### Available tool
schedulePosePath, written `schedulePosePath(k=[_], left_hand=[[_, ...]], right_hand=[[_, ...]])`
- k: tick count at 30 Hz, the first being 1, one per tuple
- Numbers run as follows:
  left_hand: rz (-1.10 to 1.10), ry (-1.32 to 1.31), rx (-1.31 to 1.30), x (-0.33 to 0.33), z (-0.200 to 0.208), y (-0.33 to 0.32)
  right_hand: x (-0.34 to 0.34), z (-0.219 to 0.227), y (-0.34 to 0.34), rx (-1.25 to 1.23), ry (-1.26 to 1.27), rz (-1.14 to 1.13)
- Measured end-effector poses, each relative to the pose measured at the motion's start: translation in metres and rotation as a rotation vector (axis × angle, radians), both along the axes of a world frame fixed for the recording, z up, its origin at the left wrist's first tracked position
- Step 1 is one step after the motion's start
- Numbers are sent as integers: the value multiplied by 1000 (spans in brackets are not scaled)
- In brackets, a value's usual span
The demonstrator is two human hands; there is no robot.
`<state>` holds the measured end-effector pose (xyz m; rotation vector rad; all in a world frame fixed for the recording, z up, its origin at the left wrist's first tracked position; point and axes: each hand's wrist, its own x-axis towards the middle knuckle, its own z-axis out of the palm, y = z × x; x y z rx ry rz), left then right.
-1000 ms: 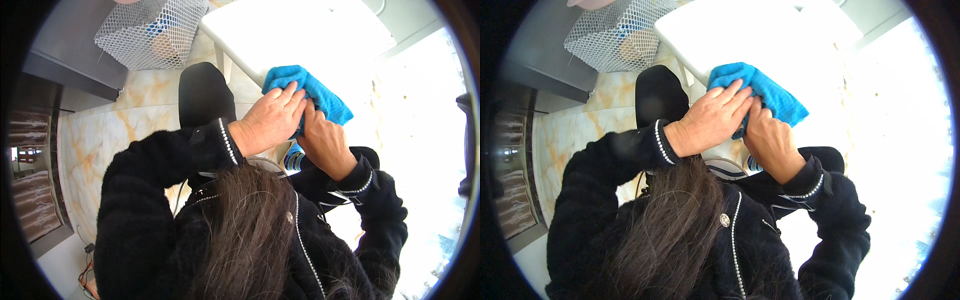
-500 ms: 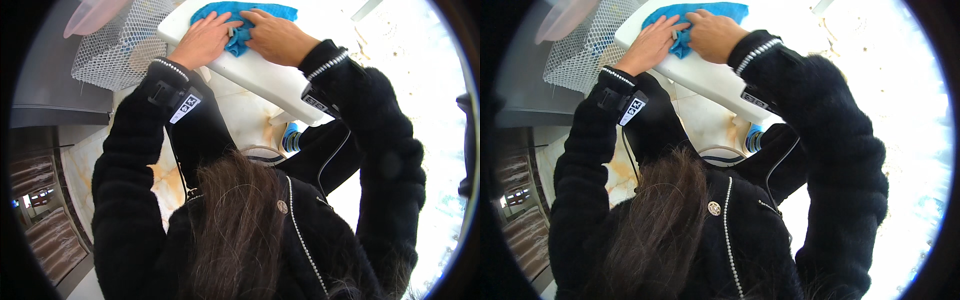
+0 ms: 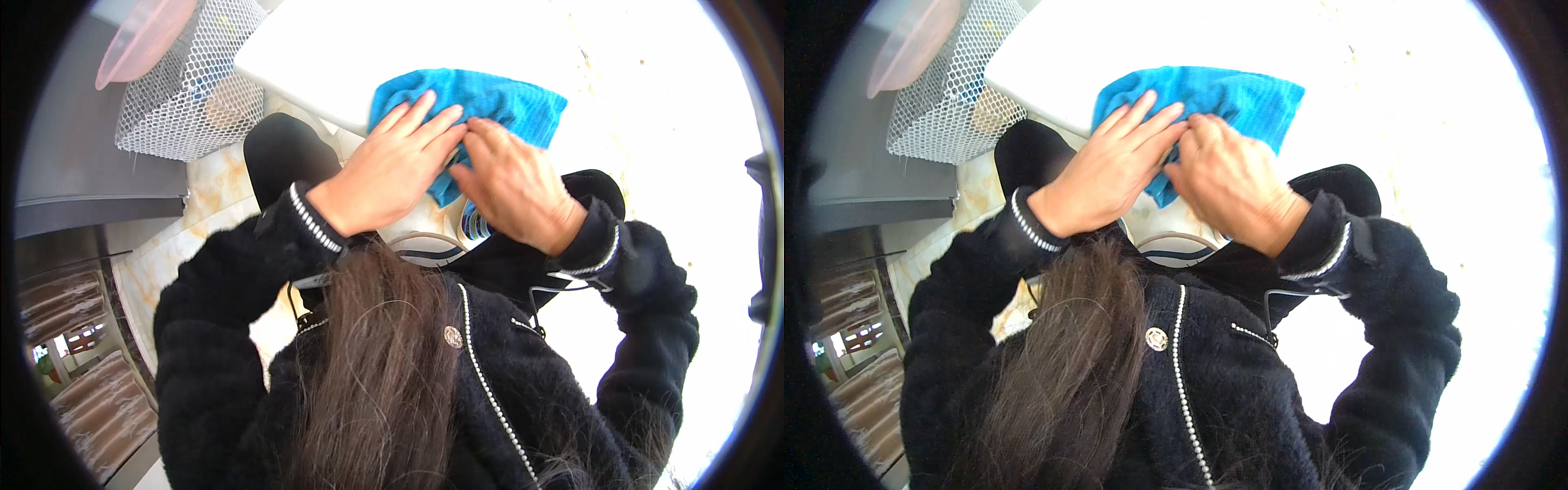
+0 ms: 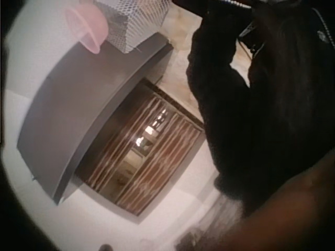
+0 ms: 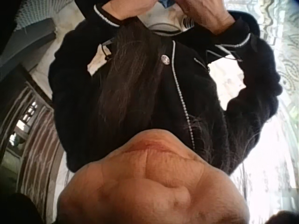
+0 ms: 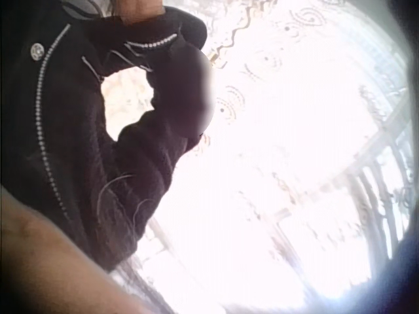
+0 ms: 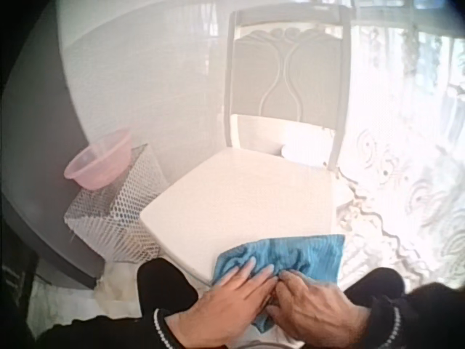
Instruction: The person wipes a white plastic chair with a blue cloth, moving around the room to clean different surfaces. They also briefly lift a small round mat and wipe the chair seat and backrest.
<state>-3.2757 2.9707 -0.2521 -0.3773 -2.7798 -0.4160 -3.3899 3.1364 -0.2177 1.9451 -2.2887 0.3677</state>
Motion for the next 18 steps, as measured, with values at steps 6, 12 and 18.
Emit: schedulePosePath(k=[6,12,18], left_hand=[[-339,-184,-286,-35,-9,-28],[-200,-624,-299,-81,25,-4],[-337,-460,-303,-94,51,10]], right_hand=[[1,-50,8,-315,182,-11],[-13,-43,12,-149,-7,-203],[-41,-26,49,-110,-102,-130]])
